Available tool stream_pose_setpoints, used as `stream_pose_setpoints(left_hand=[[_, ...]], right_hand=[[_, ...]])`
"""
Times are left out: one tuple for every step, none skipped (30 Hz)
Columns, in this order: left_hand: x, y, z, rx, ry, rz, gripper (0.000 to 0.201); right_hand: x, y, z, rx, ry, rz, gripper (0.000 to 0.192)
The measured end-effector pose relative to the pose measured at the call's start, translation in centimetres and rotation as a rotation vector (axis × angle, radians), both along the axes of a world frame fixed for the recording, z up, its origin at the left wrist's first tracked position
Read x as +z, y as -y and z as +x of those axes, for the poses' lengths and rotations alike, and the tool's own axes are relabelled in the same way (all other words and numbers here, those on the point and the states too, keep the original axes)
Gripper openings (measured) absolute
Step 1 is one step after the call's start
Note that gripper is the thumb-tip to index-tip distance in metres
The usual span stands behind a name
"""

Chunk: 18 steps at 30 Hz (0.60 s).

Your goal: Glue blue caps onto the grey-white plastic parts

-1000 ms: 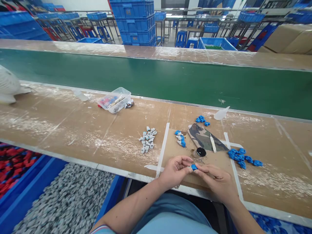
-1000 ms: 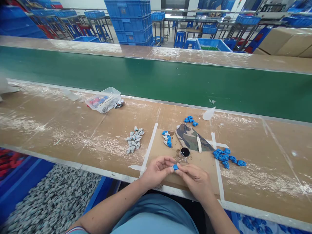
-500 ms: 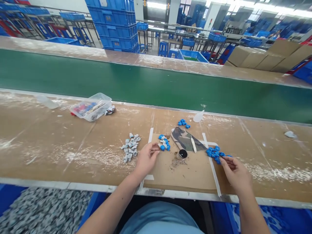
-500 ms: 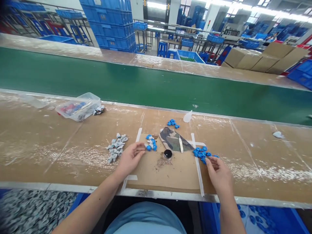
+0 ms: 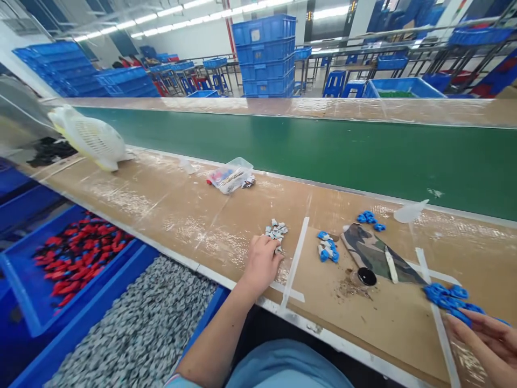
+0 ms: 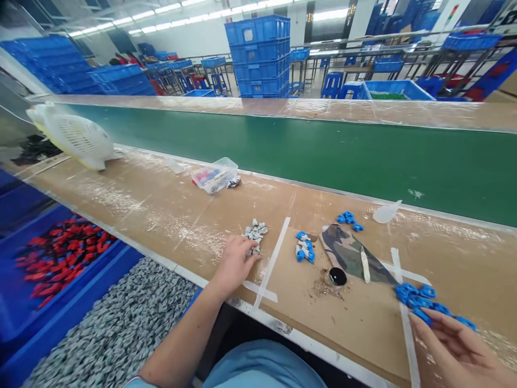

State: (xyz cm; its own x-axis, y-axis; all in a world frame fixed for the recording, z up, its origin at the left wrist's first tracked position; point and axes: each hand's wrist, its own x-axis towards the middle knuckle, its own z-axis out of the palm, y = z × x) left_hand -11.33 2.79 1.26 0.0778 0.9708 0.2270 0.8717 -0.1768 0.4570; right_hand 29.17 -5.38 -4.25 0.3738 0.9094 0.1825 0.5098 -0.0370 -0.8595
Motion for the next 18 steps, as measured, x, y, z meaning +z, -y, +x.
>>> stream_pose_setpoints(left_hand=[[-0.1,0.0,0.3,-0.003,-0.024,-0.02,0.015],[-0.2,0.0,0.6,-0.004,-0.043,-0.035,0.015],[-0.4,-0.1,0.8,-0.007,-0.054,-0.044,0.014],[-0.6,-0.1,1.0,-0.008,-0.059,-0.044,0.014],[-0.8,-0.2,1.1,-0.008,-0.058,-0.034,0.015],[-1.0,-0.2,1.1,-0.01,-0.051,-0.019,0.015],[-1.2,-0.3,1.1,-0.014,-0.04,0.001,0.015],[-1.4,-0.3,1.0,-0.019,-0.02,0.021,0.014],[-1.6,-0.3,1.0,-0.026,0.007,0.038,0.014],[-1.7,-0.2,0.9,-0.036,0.043,0.05,0.014],[-1.9,-0.2,0.9,-0.045,0.086,0.055,0.014],[-2.0,-0.1,1.0,-0.057,0.138,0.054,0.014],[-2.1,0.0,1.1,-0.073,0.199,0.044,0.015],[-2.1,0.1,1.3,-0.097,0.269,0.027,0.015],[-2.1,0.3,1.6,-0.126,0.34,0.004,0.014],[-2.1,0.5,2.0,-0.155,0.408,-0.023,0.011],[-2.0,0.7,2.4,-0.182,0.465,-0.054,0.009],[-2.0,0.9,2.9,-0.203,0.51,-0.084,0.007]], right_hand=[[0.8,-0.1,-0.8,0.006,-0.007,-0.014,0.034],[1.7,-0.3,-1.7,-0.006,-0.02,-0.037,0.035],[2.5,-0.5,-2.6,-0.02,-0.025,-0.043,0.036],[3.4,-0.7,-3.5,-0.005,-0.013,-0.045,0.036],[4.1,-1.0,-4.3,0.014,0.015,-0.034,0.036],[4.7,-1.2,-5.0,0.036,0.057,-0.016,0.036],[5.2,-1.4,-5.7,0.064,0.112,0.002,0.035],[5.6,-1.6,-6.3,0.091,0.177,0.023,0.033],[5.9,-1.8,-6.9,0.115,0.244,0.049,0.031],[6.1,-2.1,-7.4,0.138,0.304,0.075,0.029],[6.3,-2.4,-7.8,0.164,0.353,0.1,0.027],[6.5,-2.7,-8.2,0.192,0.392,0.119,0.025],[6.6,-3.0,-8.6,0.221,0.418,0.138,0.022],[6.7,-3.3,-8.9,0.251,0.433,0.157,0.02],[6.8,-3.6,-9.2,0.281,0.446,0.17,0.019],[6.8,-3.9,-9.4,0.304,0.458,0.178,0.019],[6.8,-4.1,-9.5,0.321,0.471,0.181,0.019],[6.8,-4.3,-9.6,0.334,0.485,0.182,0.018]])
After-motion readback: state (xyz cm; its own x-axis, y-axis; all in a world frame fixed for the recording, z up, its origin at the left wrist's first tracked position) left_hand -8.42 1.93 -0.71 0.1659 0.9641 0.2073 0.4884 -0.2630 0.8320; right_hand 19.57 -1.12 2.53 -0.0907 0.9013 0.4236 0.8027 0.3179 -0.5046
